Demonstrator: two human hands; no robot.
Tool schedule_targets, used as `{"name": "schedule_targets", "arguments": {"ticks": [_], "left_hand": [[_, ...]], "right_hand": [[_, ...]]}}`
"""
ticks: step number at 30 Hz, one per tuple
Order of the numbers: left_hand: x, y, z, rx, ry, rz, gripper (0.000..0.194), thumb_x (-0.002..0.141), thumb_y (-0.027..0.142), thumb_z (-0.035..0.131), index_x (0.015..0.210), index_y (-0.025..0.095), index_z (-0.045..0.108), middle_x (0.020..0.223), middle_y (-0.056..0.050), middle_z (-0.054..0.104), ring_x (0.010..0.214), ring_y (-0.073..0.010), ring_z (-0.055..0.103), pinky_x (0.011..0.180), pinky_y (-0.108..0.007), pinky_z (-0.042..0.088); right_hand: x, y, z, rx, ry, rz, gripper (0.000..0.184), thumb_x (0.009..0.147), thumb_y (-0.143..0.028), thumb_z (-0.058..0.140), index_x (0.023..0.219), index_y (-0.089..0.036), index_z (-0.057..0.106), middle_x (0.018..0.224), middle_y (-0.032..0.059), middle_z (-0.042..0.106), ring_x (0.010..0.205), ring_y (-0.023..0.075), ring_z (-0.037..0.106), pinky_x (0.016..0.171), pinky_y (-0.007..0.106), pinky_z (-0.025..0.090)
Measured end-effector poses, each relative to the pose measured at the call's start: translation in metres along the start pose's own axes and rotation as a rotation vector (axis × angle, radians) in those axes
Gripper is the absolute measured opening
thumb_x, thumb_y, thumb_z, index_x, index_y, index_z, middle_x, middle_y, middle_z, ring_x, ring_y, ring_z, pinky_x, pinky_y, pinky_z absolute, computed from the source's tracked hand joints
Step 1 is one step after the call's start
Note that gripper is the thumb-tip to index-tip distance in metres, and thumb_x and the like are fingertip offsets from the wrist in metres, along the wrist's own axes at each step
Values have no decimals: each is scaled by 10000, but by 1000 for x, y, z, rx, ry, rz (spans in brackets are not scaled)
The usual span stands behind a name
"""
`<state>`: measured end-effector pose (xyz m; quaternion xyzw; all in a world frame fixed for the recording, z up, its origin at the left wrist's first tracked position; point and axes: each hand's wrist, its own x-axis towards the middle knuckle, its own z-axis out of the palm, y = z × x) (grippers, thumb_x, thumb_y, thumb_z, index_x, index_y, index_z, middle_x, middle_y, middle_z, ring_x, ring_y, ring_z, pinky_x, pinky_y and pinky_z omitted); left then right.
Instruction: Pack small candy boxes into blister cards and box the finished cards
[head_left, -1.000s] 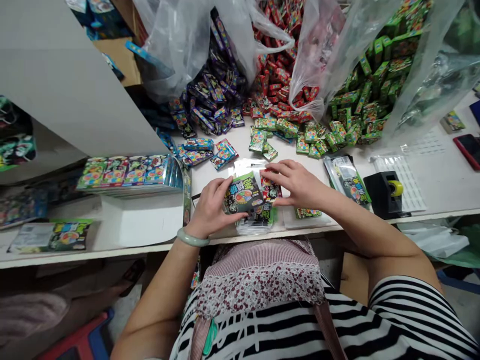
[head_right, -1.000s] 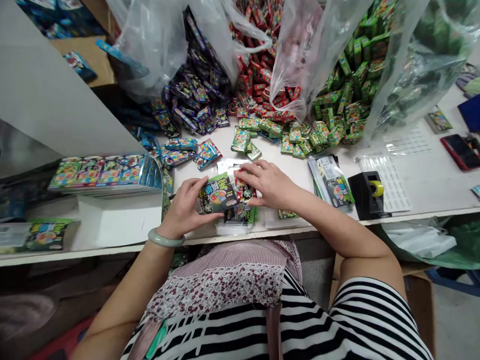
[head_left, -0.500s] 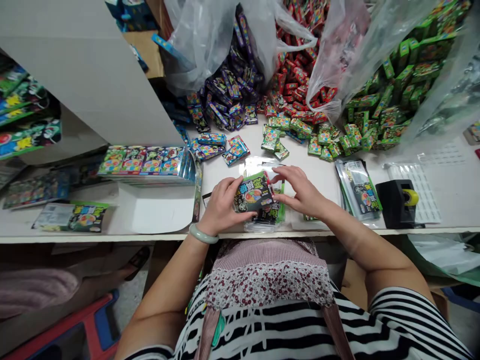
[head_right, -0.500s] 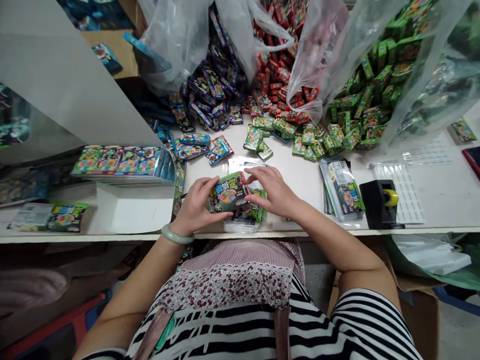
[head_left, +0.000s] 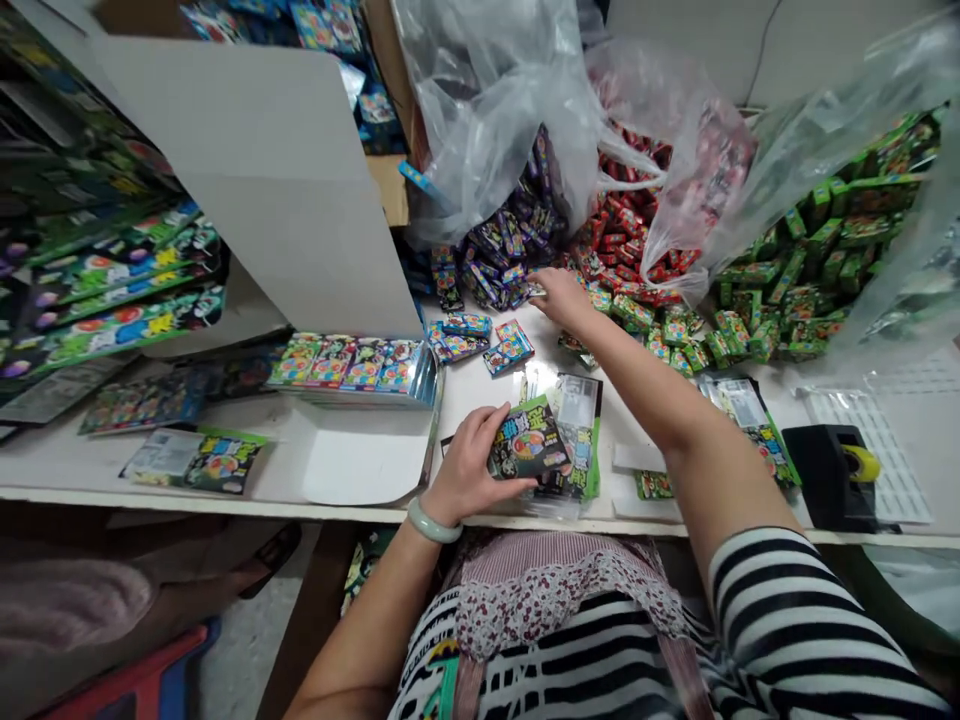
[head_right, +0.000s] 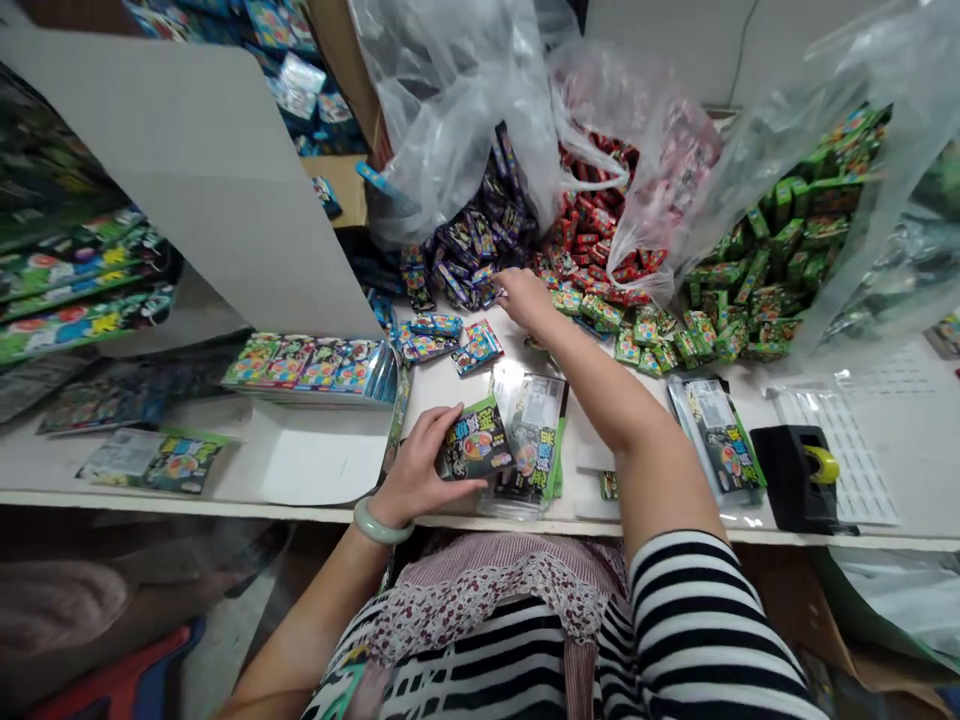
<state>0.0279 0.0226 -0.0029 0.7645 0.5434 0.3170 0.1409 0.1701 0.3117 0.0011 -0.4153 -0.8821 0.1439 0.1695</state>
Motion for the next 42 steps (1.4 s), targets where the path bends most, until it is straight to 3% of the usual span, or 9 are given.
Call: {"name": "schedule_targets", "arguments": {"ticks": [6, 9, 13, 19, 22, 26, 33, 37, 42], "left_hand": [[-6, -7, -11, 10, 22, -53, 980, 745, 600, 741, 1516, 210, 279, 1286, -161, 505, 1192, -327, 548, 1008, -511, 514], [-8, -12, -14, 4, 41, -38, 996, 736, 613, 743, 1517, 204, 280, 1302, -169, 500, 1207, -332, 540, 1016, -512, 513], [-3, -15, -15, -10, 54, -12, 969, 752, 603, 733, 1516, 208, 288, 1291, -162, 511, 1194, -327, 548, 1008, -510, 521], [8, -13, -12, 2, 57, -22, 928, 750, 602, 732, 1509, 250, 330, 1269, -137, 528, 1172, -334, 554, 1002, -534, 514], [13, -7, -7, 16, 29, 4, 939, 736, 623, 732, 1505, 242, 351, 1246, -141, 534, 1159, -344, 558, 996, -552, 513], [15, 1, -1, 49, -25, 27, 944, 739, 634, 724, 1503, 223, 353, 1222, -147, 532, 1146, -348, 567, 985, -557, 519], [16, 2, 3, 81, -44, 24, 941, 738, 655, 712, 1497, 227, 358, 1219, -147, 523, 1146, -345, 568, 980, -549, 523], [16, 1, 6, 72, -48, 13, 925, 750, 648, 704, 1496, 222, 360, 1222, -154, 522, 1148, -348, 565, 982, -547, 521], [22, 3, 9, 76, -75, -2, 946, 730, 646, 726, 1485, 207, 364, 1233, -146, 519, 1155, -341, 562, 1004, -535, 503]], "right_hand": [[56, -5, 22, -201, -93, -33, 353, 926, -133, 456, 1224, -177, 640, 1306, 136, 593, 1124, 272, 581, 900, 370, 485], [22, 10, 10, -68, 26, -134, 309, 910, -168, 493, 1183, -172, 638, 1269, 129, 606, 1108, 250, 601, 905, 355, 495], [-76, 30, -21, 207, 239, -261, 228, 888, -245, 545, 1083, -200, 655, 1112, 104, 663, 1074, 232, 620, 941, 382, 502], [-202, 57, -42, 758, 256, 379, 292, 810, -444, 671, 991, -214, 659, 884, 34, 699, 761, 179, 655, 741, 356, 573], [-227, 76, -41, 933, 165, 647, 269, 777, -353, 697, 990, -191, 678, 880, 28, 713, 705, 152, 651, 711, 327, 578], [-236, 92, -36, 918, 136, 747, 208, 825, -227, 625, 1002, -171, 718, 870, 29, 728, 670, 130, 644, 729, 317, 573], [-227, 92, -37, 283, 19, 531, 332, 900, -211, 585, 1208, -150, 690, 1235, 137, 684, 1151, 262, 624, 1045, 442, 457], [-236, 88, -42, 44, -79, 306, 697, 779, -365, 768, 1400, -152, 533, 1481, 189, 485, 1385, 351, 412, 1134, 540, 347], [-245, 80, -45, 9, -103, 199, 783, 683, -335, 810, 1387, -141, 527, 1398, 195, 533, 1304, 373, 470, 1100, 548, 378]]}}
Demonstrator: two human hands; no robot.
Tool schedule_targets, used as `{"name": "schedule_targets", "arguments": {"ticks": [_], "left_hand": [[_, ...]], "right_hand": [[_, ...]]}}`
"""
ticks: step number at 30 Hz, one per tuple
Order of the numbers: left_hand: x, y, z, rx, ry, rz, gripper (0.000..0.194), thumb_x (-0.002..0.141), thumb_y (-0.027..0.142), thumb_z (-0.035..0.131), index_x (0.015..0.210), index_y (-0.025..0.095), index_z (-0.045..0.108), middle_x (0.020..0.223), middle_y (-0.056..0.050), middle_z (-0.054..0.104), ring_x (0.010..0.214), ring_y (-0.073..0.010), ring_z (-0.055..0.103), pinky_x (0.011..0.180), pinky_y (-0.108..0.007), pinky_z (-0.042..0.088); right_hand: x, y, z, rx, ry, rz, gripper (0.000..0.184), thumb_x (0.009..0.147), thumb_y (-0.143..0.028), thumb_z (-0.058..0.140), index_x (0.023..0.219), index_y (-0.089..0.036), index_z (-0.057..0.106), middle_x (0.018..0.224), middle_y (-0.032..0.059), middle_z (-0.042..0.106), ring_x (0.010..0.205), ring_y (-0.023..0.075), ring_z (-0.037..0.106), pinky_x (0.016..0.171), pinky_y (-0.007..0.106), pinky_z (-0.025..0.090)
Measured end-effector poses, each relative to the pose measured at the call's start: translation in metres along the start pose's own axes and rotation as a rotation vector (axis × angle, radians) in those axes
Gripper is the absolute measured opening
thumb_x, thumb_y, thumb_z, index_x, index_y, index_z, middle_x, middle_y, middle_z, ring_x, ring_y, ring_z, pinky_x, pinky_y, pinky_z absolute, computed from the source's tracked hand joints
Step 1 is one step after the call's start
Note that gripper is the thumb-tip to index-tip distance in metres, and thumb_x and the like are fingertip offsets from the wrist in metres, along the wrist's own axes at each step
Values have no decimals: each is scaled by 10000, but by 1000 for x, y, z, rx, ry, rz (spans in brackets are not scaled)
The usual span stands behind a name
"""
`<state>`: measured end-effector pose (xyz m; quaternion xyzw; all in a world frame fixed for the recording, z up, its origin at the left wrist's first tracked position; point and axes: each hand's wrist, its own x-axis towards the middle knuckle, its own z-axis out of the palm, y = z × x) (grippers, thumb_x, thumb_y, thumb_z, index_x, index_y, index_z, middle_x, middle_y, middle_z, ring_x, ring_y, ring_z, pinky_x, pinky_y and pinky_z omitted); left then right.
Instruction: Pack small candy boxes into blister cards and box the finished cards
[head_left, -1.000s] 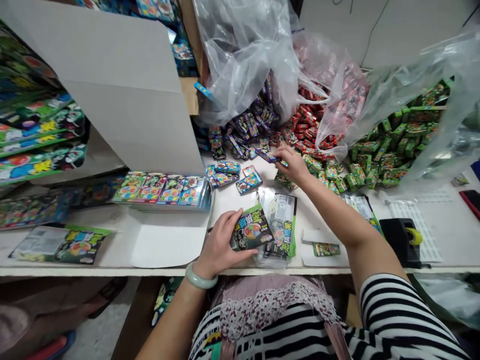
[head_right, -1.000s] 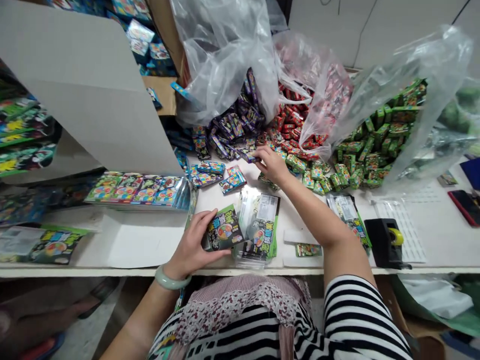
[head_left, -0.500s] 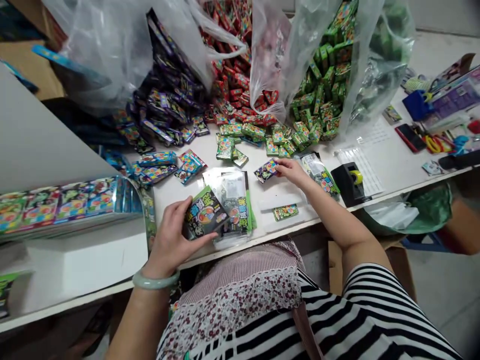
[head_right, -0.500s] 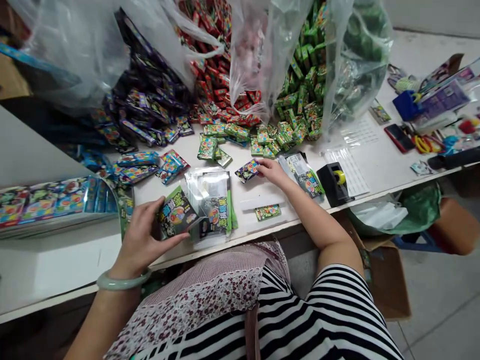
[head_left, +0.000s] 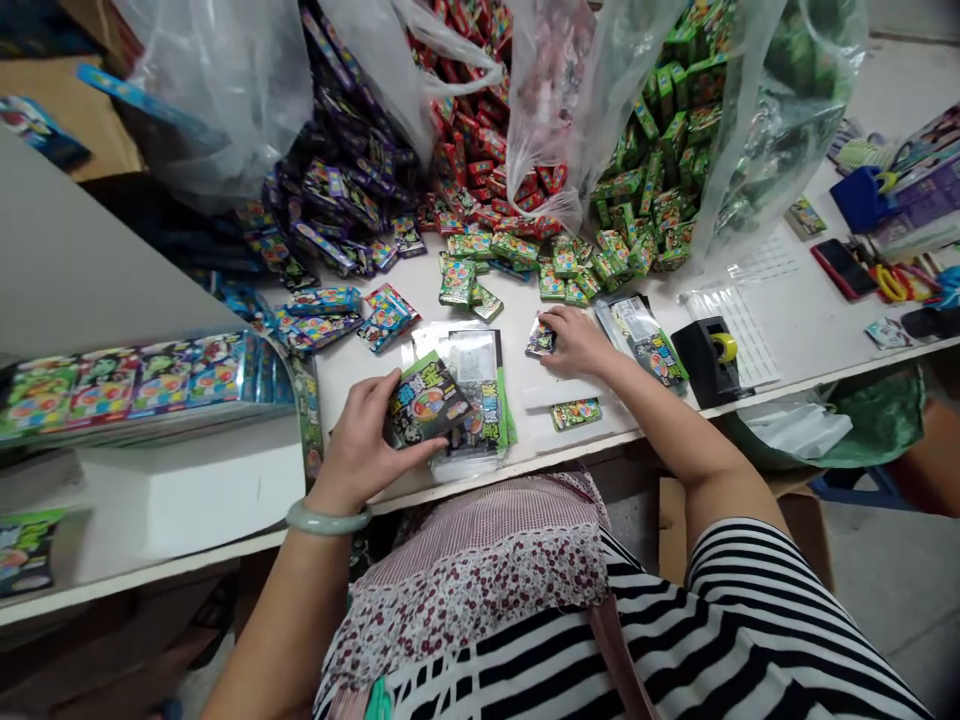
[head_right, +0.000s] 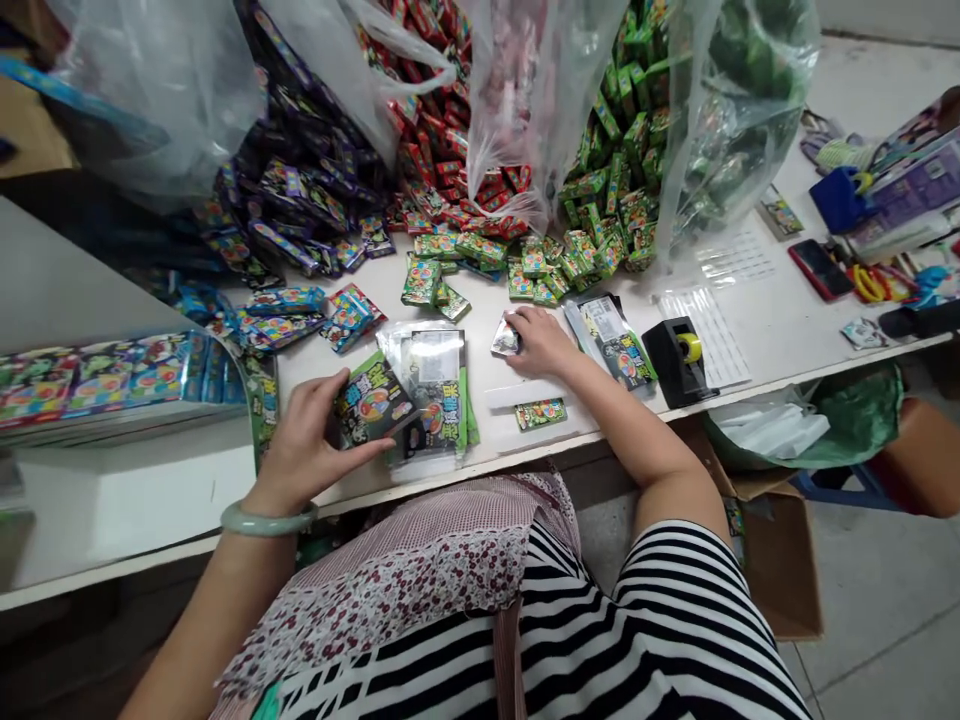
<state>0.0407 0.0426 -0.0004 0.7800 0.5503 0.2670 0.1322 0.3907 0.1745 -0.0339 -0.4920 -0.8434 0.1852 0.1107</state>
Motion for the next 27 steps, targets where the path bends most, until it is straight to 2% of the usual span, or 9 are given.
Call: {"name": "schedule_targets", "arguments": {"ticks": [3, 5, 7, 10, 13, 16, 21, 25, 27], "left_hand": [[4, 4, 1, 45, 1, 9, 968, 720, 640, 739, 1486, 189, 354, 1237, -150, 515, 1164, -342, 549, 1018, -533, 491], [5, 7, 2, 60, 3, 29, 976, 721, 644, 735, 1486, 178, 346, 1243, -158, 510, 1167, -341, 543, 1017, -525, 493], [6, 9, 3, 57, 1, 49, 981, 727, 650, 727, 1490, 176, 333, 1255, -163, 504, 1175, -337, 537, 1015, -511, 496], [4, 10, 4, 60, 12, 72, 993, 725, 653, 727, 1497, 178, 322, 1260, -165, 503, 1173, -334, 535, 1010, -503, 494], [1, 10, 5, 62, 9, 90, 983, 723, 643, 733, 1496, 185, 335, 1263, -165, 507, 1168, -337, 534, 1010, -508, 484], [-3, 9, 7, 22, -34, 96, 980, 718, 636, 739, 1496, 201, 334, 1286, -163, 502, 1191, -339, 523, 1024, -516, 472], [-8, 9, 12, -38, -17, 45, 967, 719, 637, 735, 1484, 186, 351, 1267, -164, 502, 1176, -329, 529, 1016, -513, 479], [-11, 4, 11, -81, 30, -11, 967, 710, 625, 750, 1482, 200, 352, 1256, -152, 500, 1173, -318, 529, 1024, -509, 478], [-14, 1, 8, -111, 44, -15, 972, 706, 618, 760, 1481, 201, 348, 1255, -149, 499, 1173, -314, 532, 1023, -509, 482]], "right_hand": [[-3, -26, -17, 102, 202, -133, 735, 748, -376, 746, 1415, -206, 489, 1378, 154, 534, 1279, 348, 486, 1089, 542, 391], [-6, -53, -34, 127, 251, -278, 771, 771, -438, 728, 1462, -275, 428, 1450, 111, 480, 1332, 351, 432, 1127, 553, 348], [-10, -80, -48, 85, 195, -378, 773, 774, -440, 736, 1467, -313, 421, 1482, 81, 461, 1348, 371, 401, 1144, 578, 314], [-14, -107, -54, 3, 35, -438, 759, 757, -369, 770, 1444, -317, 451, 1478, 79, 480, 1313, 398, 418, 1103, 612, 349], [-14, -114, -47, -4, -93, -512, 755, 741, -322, 794, 1425, -312, 474, 1448, 94, 509, 1287, 393, 441, 1064, 601, 410], [-12, -113, -38, 98, -142, -577, 799, 764, -332, 789, 1467, -334, 410, 1443, 101, 495, 1302, 355, 455, 1065, 561, 452], [-11, -120, -25, 294, -81, -523, 907, 785, -485, 765, 1532, -314, 281, 1415, 138, 499, 1311, 313, 490, 1081, 502, 474], [-4, -129, -19, 276, -62, -526, 627, 908, -459, 624, 1480, -371, 383, 1298, 77, 642, 1342, 320, 475, 1163, 617, 302], [12, -131, -16, 322, -90, -530, 457, 965, -430, 531, 1415, -376, 475, 1209, 48, 696, 1301, 296, 521, 1138, 599, 335]]}}
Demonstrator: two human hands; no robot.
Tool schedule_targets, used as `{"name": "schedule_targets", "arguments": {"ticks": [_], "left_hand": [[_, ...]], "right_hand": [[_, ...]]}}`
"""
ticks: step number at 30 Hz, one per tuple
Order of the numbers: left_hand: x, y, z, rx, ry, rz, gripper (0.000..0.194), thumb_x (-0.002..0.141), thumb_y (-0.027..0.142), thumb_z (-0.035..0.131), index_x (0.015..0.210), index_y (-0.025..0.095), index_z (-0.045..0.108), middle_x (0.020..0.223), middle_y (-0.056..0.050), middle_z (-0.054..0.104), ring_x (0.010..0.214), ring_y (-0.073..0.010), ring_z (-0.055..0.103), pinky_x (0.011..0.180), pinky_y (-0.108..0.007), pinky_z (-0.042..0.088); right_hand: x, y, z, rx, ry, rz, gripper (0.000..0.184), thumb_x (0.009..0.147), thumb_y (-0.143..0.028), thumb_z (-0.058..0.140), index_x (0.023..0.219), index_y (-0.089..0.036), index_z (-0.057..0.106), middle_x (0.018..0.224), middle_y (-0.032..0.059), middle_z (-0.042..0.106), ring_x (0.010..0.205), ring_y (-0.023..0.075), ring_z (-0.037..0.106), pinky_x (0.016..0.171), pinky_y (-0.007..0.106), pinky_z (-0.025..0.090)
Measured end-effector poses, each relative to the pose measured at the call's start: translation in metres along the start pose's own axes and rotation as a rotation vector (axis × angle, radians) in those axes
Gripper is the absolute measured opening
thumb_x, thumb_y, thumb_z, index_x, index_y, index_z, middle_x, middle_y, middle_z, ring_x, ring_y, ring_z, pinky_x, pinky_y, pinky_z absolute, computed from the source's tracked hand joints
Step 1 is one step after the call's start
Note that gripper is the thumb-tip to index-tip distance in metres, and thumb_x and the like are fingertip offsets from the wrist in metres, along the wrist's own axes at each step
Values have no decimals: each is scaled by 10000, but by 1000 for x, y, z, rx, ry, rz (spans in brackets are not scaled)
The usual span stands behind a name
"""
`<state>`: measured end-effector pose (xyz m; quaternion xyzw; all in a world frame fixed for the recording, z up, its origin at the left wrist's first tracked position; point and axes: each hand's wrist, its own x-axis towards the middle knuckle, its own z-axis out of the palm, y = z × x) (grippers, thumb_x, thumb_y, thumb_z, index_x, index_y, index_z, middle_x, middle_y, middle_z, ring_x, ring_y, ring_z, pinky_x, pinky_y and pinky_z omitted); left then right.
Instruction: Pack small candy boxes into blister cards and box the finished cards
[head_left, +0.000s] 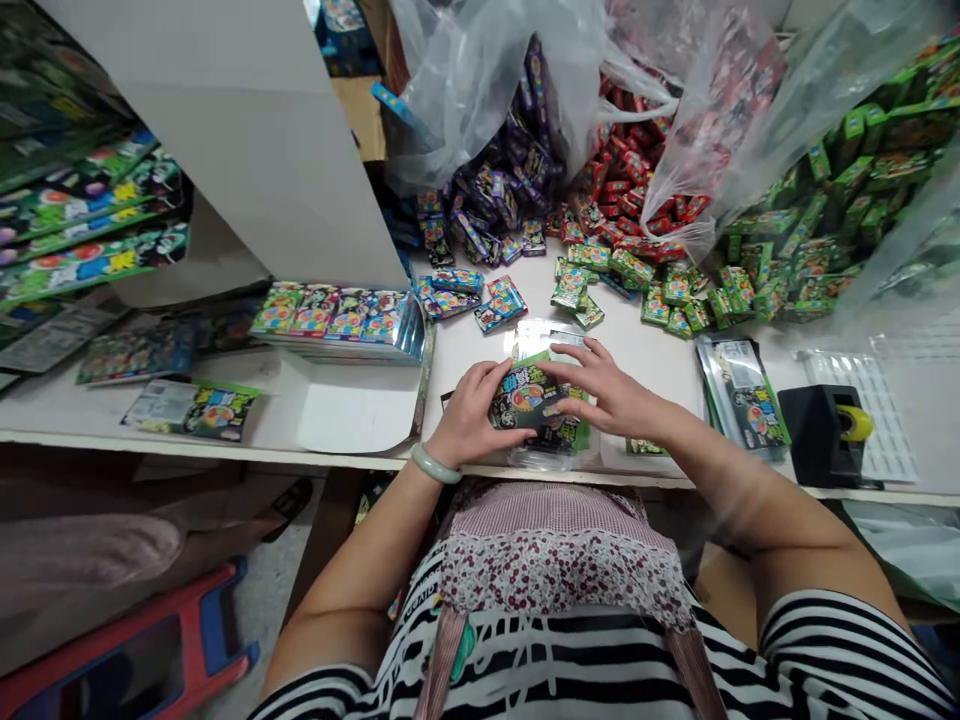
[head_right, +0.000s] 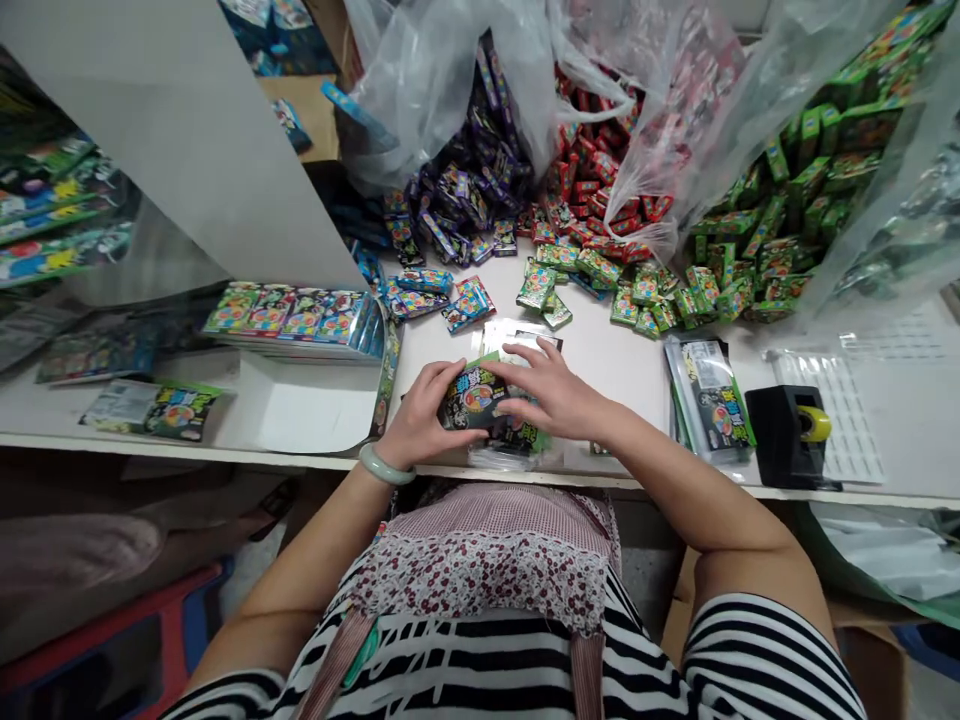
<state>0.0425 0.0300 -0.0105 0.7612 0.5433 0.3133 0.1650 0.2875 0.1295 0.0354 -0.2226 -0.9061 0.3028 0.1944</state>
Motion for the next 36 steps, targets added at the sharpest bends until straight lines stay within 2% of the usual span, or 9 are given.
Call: {"name": "schedule_targets", "arguments": {"ticks": [3, 5, 9, 14, 19, 23, 26, 33, 36], "left_hand": [[-6, -3, -6, -20, 28, -3, 964, 713, 601, 767, 1479, 198, 343, 1265, -150, 499, 1186, -313, 533, 1025, -510, 485], [-11, -3, -10, -19, 23, -12, 969, 714, 596, 770, 1484, 202, 334, 1273, -152, 499, 1195, -317, 532, 1029, -517, 483], [-21, 0, -16, -15, -4, -24, 995, 711, 597, 771, 1504, 221, 302, 1270, -152, 502, 1188, -326, 538, 1019, -527, 490], [-26, -3, -17, -6, 22, -24, 1006, 704, 610, 768, 1507, 222, 303, 1275, -153, 504, 1184, -332, 541, 1019, -532, 492], [-26, -8, -20, 4, 73, 2, 998, 716, 620, 755, 1511, 222, 303, 1272, -149, 505, 1185, -324, 543, 1014, -513, 503], [-22, -11, -21, 19, 103, 18, 1008, 710, 617, 762, 1517, 234, 295, 1277, -141, 508, 1187, -321, 547, 1017, -511, 505], [-14, -10, -19, 6, 65, 19, 980, 724, 618, 749, 1510, 236, 307, 1280, -136, 516, 1188, -317, 549, 1021, -508, 502], [1, -9, -13, 26, -4, -33, 936, 723, 632, 739, 1476, 222, 362, 1298, -130, 515, 1205, -325, 534, 1050, -516, 470], [3, -9, -11, 66, -23, -61, 935, 713, 649, 736, 1461, 214, 380, 1273, -127, 518, 1194, -325, 537, 1054, -517, 464]], "right_hand": [[43, 21, 6, 61, 132, 159, 361, 1017, -407, 392, 1302, -281, 573, 1022, 59, 730, 1062, 259, 647, 991, 489, 484], [79, 35, 20, -69, 193, 295, 383, 984, -418, 463, 1261, -185, 587, 1119, 133, 691, 1065, 297, 630, 967, 492, 482], [140, 40, 67, -382, 70, 462, 758, 775, -500, 746, 1364, -103, 482, 1372, 273, 492, 1229, 443, 478, 1001, 597, 407], [162, 34, 102, -447, 54, 484, 752, 745, -311, 764, 1386, -88, 442, 1425, 303, 430, 1232, 441, 460, 999, 598, 396], [128, 38, 62, -206, 41, 262, 762, 721, -238, 730, 1407, -119, 418, 1402, 201, 516, 1282, 353, 477, 1087, 491, 402], [63, 30, 12, -76, 152, 142, 778, 741, -292, 725, 1437, -180, 394, 1451, 157, 489, 1342, 314, 464, 1135, 475, 383], [16, 26, -12, -90, 242, 137, 657, 774, -362, 725, 1370, -233, 481, 1495, 143, 446, 1410, 302, 409, 1160, 502, 356], [-40, 54, -5, -102, 288, 188, 183, 789, -321, 711, 927, -209, 666, 1427, 172, 509, 1336, 294, 494, 1093, 491, 422], [-45, 51, -4, -67, 325, 153, 169, 808, -337, 708, 896, -208, 644, 1406, 176, 524, 1332, 289, 499, 1084, 497, 429]]}}
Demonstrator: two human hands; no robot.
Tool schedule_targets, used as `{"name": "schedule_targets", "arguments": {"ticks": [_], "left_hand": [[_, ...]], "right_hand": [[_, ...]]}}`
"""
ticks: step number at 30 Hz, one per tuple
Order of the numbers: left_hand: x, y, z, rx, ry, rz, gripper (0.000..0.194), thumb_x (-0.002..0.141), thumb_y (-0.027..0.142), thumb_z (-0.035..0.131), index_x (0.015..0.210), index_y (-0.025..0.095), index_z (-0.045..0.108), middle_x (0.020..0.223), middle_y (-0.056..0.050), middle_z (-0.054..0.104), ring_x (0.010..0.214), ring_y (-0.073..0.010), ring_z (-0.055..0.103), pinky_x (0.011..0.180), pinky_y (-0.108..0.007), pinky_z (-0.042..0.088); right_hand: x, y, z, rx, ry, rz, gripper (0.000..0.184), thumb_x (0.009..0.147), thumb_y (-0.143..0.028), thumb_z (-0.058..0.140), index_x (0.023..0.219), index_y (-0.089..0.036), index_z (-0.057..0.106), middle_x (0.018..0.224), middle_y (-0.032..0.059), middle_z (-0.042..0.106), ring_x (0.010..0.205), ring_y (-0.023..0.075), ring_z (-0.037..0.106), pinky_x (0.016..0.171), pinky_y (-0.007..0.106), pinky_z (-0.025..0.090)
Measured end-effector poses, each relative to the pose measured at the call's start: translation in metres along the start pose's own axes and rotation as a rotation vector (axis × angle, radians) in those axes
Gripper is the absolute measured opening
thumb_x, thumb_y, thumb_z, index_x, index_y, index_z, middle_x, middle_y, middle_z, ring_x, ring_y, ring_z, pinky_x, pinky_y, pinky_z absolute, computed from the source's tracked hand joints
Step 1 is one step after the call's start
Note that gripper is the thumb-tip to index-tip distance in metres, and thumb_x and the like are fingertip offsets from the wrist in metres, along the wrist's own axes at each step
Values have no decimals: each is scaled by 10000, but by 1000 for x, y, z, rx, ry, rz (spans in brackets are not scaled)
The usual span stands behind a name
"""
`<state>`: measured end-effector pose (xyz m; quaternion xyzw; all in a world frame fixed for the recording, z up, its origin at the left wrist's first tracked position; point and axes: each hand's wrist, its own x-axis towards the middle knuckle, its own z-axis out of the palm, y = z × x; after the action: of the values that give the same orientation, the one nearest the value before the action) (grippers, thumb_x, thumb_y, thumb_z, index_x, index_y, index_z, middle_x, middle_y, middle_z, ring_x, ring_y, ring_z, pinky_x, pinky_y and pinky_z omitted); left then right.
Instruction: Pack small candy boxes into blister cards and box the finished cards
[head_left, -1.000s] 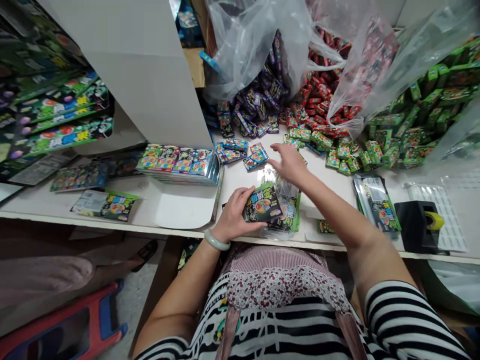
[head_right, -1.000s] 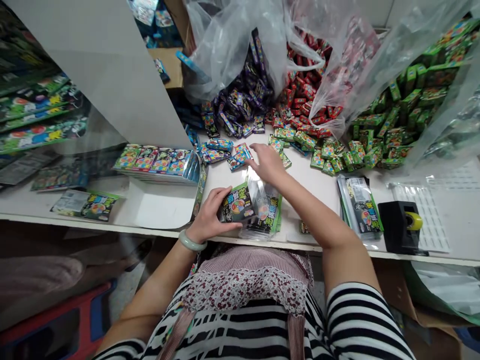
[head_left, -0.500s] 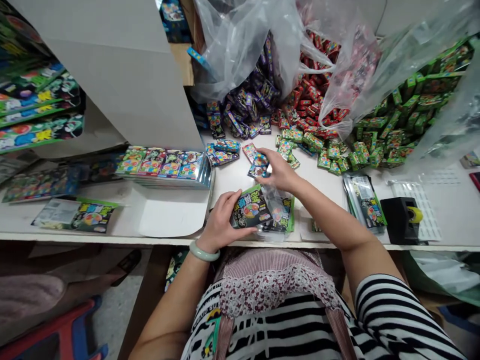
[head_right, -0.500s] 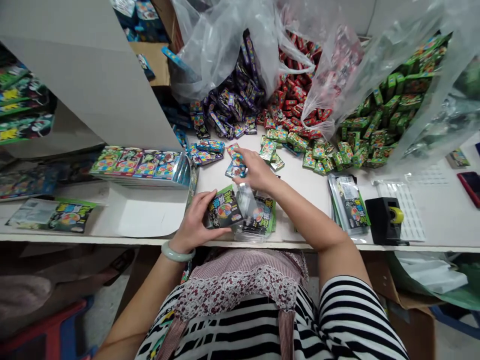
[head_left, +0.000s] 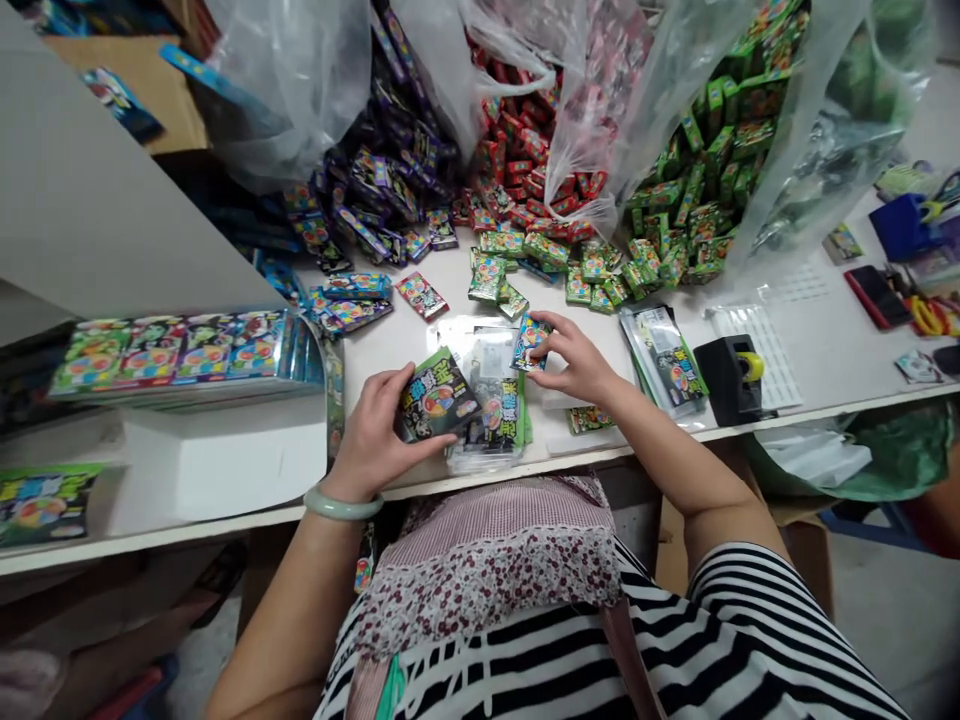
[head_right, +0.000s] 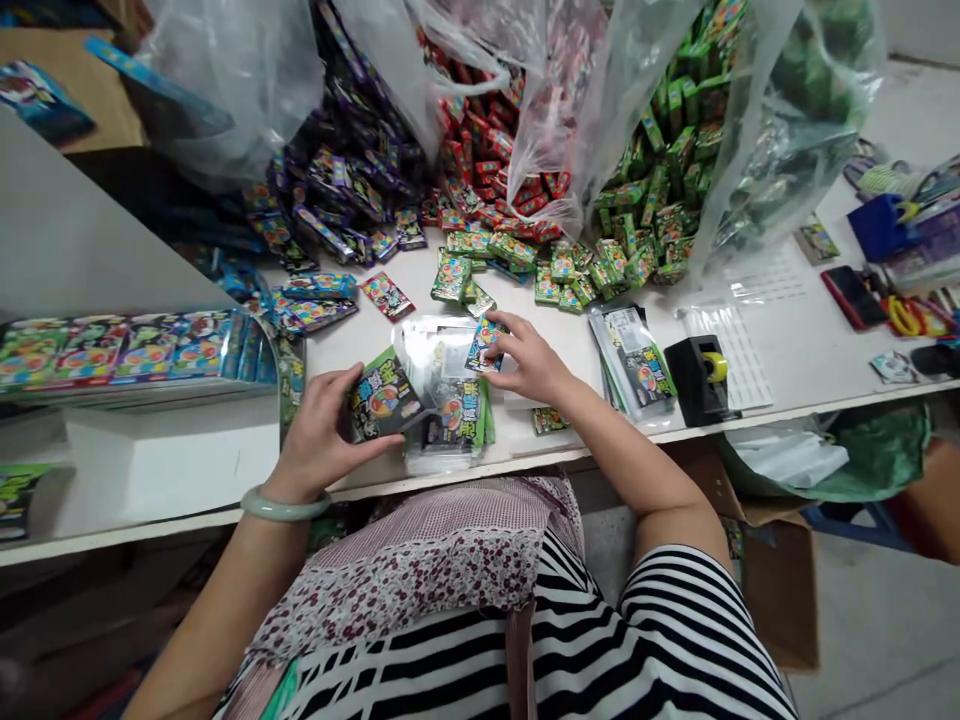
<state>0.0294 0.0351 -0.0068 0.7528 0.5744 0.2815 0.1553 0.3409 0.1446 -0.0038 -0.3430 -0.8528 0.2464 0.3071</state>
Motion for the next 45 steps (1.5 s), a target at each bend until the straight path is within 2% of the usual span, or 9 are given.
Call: {"name": "schedule_targets", "arguments": {"ticks": [4, 11, 18, 26, 31, 35, 38, 41, 45], "left_hand": [[2, 3, 1, 46, -20, 33, 935, 723, 632, 738, 1472, 219, 361, 1250, -131, 517, 1180, -327, 543, 1035, -508, 479], [3, 9, 0, 50, -60, 157, 998, 683, 631, 772, 1489, 231, 342, 1243, -149, 517, 1140, -328, 554, 995, -499, 503], [-3, 13, 0, 10, -47, 138, 988, 676, 642, 768, 1465, 195, 376, 1206, -150, 527, 1106, -324, 557, 968, -504, 508], [-4, 19, -2, 35, -25, 185, 958, 684, 626, 771, 1436, 166, 395, 1224, -162, 532, 1120, -325, 556, 962, -492, 506], [-3, 29, 5, 39, 135, 37, 915, 654, 605, 801, 1360, 161, 426, 1211, -154, 565, 1116, -327, 562, 973, -503, 490], [1, 46, 14, -43, 276, -148, 954, 565, 610, 853, 1309, 168, 450, 1195, -137, 568, 1103, -319, 565, 972, -499, 482], [1, 55, 21, -363, 244, -258, 649, 778, 490, 747, 1284, 200, 463, 1050, -69, 596, 958, -220, 615, 867, -396, 523], [-5, 60, 30, -704, 206, -342, 423, 919, 353, 602, 1296, 230, 457, 957, -37, 607, 866, -155, 629, 791, -308, 533], [-21, 64, 42, -920, 265, -369, 476, 905, 304, 631, 1340, 272, 441, 1131, -61, 625, 1045, -163, 640, 906, -307, 542]], "right_hand": [[9, -26, -15, 22, -43, -184, 317, 846, -406, 690, 1085, -218, 600, 1434, 163, 517, 1360, 278, 477, 1097, 528, 425], [18, -54, -19, -99, -417, -390, 317, 869, -312, 680, 1142, -183, 583, 1449, 173, 522, 1389, 316, 443, 1121, 573, 418], [19, -58, -22, 13, -442, -332, 684, 848, -282, 711, 1448, -223, 385, 1533, 176, 389, 1401, 301, 424, 1102, 503, 461], [24, -65, -16, 74, -492, -327, 795, 837, -261, 712, 1510, -280, 290, 1550, 148, 337, 1433, 303, 367, 1129, 495, 429], [20, -69, -1, 168, -226, -163, 796, 765, -462, 789, 1418, -320, 358, 1536, 131, 312, 1449, 339, 311, 1142, 556, 388], [10, -76, 12, 219, -59, 123, 473, 844, -405, 703, 1246, -297, 479, 1323, 101, 478, 1141, 264, 573, 889, 458, 579], [9, -75, 14, 279, -6, 196, 317, 897, -274, 584, 1206, -298, 521, 1193, 56, 531, 923, 178, 615, 742, 361, 593], [12, -74, 11, 222, 9, 124, 290, 900, -250, 566, 1182, -317, 578, 1185, 54, 535, 1099, 223, 577, 903, 444, 556], [15, -81, 12, 84, -60, 45, 291, 868, -290, 659, 1154, -314, 616, 1251, 70, 527, 1233, 279, 497, 1050, 533, 452]]}}
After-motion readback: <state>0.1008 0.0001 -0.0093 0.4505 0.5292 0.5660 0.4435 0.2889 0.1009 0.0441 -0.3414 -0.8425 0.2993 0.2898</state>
